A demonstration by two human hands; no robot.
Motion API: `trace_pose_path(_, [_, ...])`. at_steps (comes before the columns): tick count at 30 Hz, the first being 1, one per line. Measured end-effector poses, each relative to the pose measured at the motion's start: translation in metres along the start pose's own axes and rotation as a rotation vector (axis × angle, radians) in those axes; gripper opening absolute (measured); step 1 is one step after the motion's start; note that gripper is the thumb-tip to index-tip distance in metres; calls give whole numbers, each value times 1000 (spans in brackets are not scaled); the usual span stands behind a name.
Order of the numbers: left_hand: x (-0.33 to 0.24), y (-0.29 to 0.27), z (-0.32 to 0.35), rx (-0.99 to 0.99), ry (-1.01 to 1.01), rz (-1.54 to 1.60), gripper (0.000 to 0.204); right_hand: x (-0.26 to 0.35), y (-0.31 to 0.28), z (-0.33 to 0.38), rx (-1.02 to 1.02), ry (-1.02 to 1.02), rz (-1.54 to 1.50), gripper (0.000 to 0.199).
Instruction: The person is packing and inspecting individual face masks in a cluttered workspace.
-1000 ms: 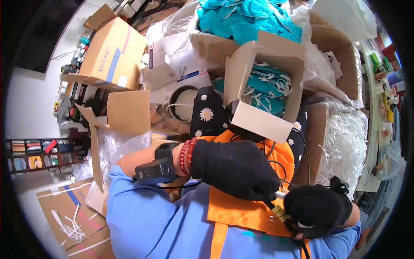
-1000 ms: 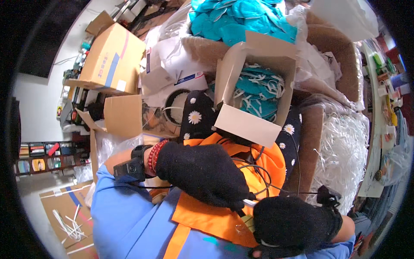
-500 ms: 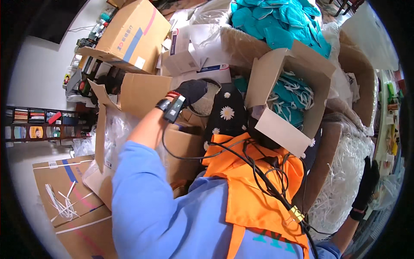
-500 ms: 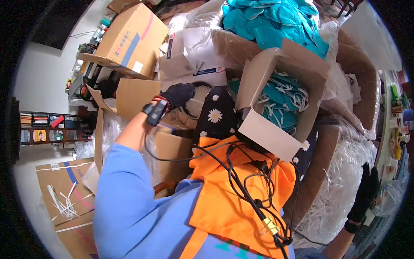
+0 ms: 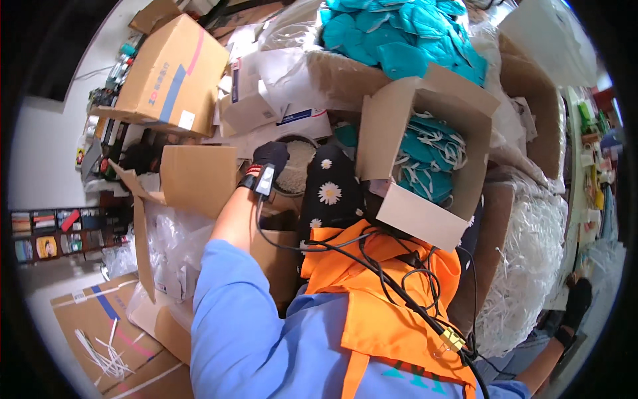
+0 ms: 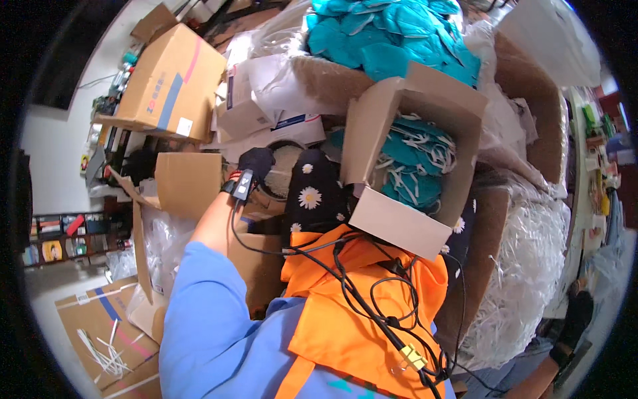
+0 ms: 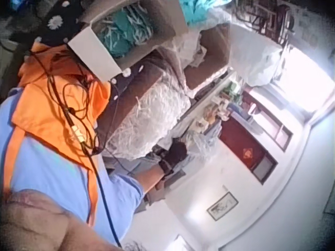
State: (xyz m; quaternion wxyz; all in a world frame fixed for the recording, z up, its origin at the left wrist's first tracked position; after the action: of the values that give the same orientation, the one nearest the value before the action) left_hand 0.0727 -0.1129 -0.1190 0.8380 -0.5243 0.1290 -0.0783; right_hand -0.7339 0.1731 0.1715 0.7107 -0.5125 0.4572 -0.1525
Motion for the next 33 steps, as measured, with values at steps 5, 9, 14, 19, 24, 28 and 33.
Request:
trace_pose_path(5, [-83,-75,-16,-551,211,9,18,77,-53,40,-615,-492,-250,53])
trace_pose_path(9, [-219,-151,-25,-724,609,179,16,157,-42,54,-367,-557,-834,22])
trace_pose_path(14, [-310,-140,-84,-573,812,276,29,298,-73,143,-396,-804,-908,7])
trace_pose_path(19, [-319,-85,-166,-200,695,27,43,351,-73,217,-232,-1003,-940,16])
trace_pose_path(24, [-322,-68,-160,-331,776,291,69,359,-40,226,53,-948,-901,23])
trace_pose_path(28, [-339,-82,-135,-82,582,357,73,350,-41,218,52,-910,-867,21])
trace_pose_path(33, [-323,-86,-136,-161,622,84,33,349,-45,221,85,-928,-938,23])
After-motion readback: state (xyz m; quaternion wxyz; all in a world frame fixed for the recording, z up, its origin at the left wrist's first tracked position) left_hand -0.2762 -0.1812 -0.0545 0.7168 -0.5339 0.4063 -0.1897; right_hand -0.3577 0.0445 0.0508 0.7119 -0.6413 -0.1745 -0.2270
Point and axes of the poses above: each hand's wrist, its own z-axis away from the middle knuckle, its own y-axis out of the palm, x = y × z, the point moved 3 cm from there along -z, towards the middle knuckle, and after that the axes turned 14 degrees about y, right-handed, at the moved point
